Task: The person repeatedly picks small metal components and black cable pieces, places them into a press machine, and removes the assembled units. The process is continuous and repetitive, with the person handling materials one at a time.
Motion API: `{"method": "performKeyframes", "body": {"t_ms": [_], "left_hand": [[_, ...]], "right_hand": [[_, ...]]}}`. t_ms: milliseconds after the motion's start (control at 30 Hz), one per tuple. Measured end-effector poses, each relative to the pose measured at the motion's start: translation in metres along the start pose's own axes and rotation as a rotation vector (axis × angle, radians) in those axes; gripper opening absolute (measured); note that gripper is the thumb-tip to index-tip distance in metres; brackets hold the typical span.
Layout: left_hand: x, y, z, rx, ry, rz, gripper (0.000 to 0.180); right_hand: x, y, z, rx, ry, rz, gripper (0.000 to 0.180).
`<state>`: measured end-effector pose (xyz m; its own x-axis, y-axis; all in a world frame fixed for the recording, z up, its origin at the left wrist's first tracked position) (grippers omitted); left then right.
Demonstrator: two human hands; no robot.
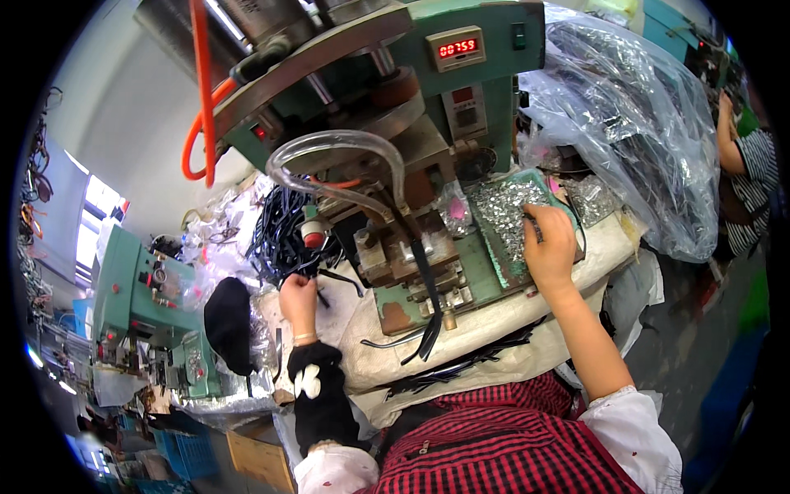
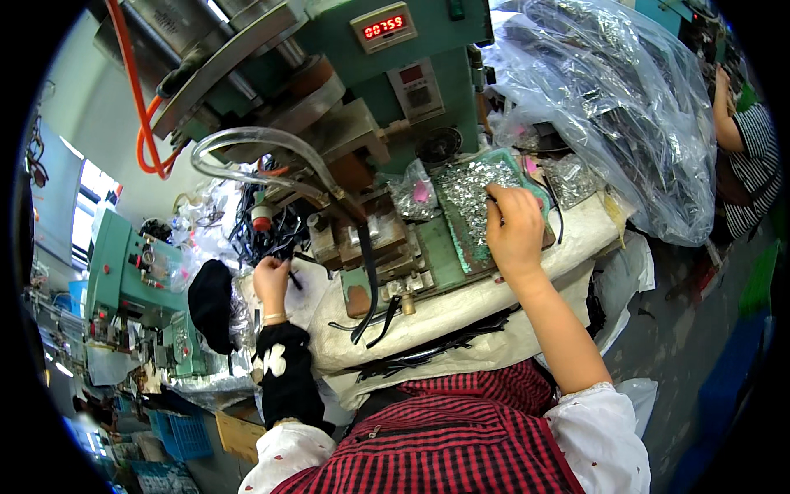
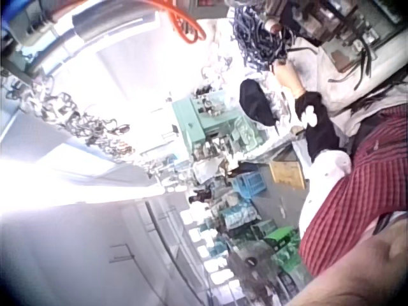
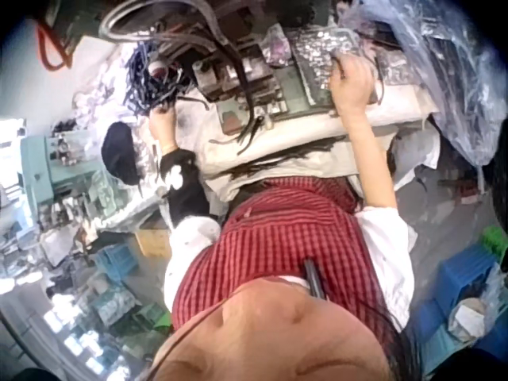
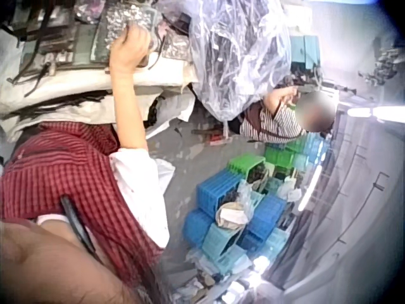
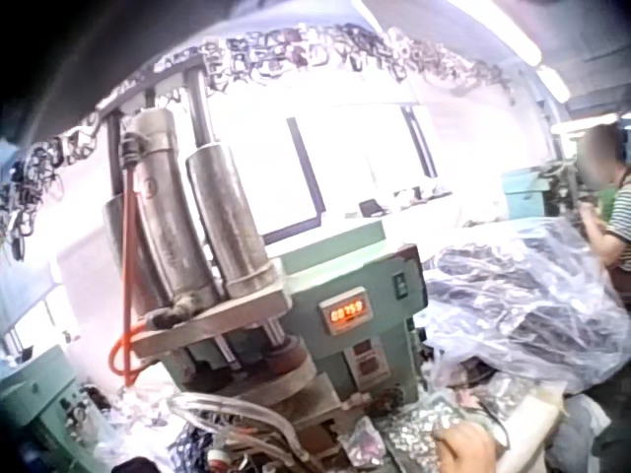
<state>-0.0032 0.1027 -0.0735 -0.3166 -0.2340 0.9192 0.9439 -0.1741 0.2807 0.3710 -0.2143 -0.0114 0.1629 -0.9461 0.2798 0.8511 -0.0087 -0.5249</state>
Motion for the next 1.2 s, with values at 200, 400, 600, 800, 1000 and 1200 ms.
{"method": "performKeyframes", "body": {"t_ms": [200,400,600,800,1000,1200], "left_hand": [[0.039,0.007,-0.049,-0.063,-0.219,-0.522,0.028],[0.07,0.056,-0.078,-0.008,-0.141,-1.041,0.015],[0.159,0.146,-0.083,-0.482,0.192,-1.428,0.006],[0.182,0.196,-0.074,-0.665,0.298,-1.228,0.009],[0.178,0.186,-0.101,-0.965,0.35,-0.955,0.006],[0.159,0.203,-0.15,-1.306,0.342,-0.608,0.027]], "right_hand": [[0.004,0.004,0.003,-0.187,-0.073,0.081,0.013],[-0.012,-0.068,0.037,-0.198,-0.197,0.45,0.014],[-0.056,-0.114,0.034,-0.572,-0.246,1.045,0.049],[-0.065,-0.124,0.031,-0.691,-0.253,1.048,0.055],[-0.007,-0.138,0.033,-0.526,-0.567,0.88,0.061],[0.058,-0.04,-0.003,-0.28,-0.432,-0.343,0.035]]}}
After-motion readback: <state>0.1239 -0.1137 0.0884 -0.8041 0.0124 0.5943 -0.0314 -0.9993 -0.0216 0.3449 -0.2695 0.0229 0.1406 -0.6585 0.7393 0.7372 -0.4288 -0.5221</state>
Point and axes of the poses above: each hand's wrist, its own z-axis towards the middle knuckle, its own x-axis out of the back of the hand, y = z × x, the point moved 3 cm from there along z, towards the middle knuckle, and after that the axes turned 9 degrees about z, right-handed, at the moved point
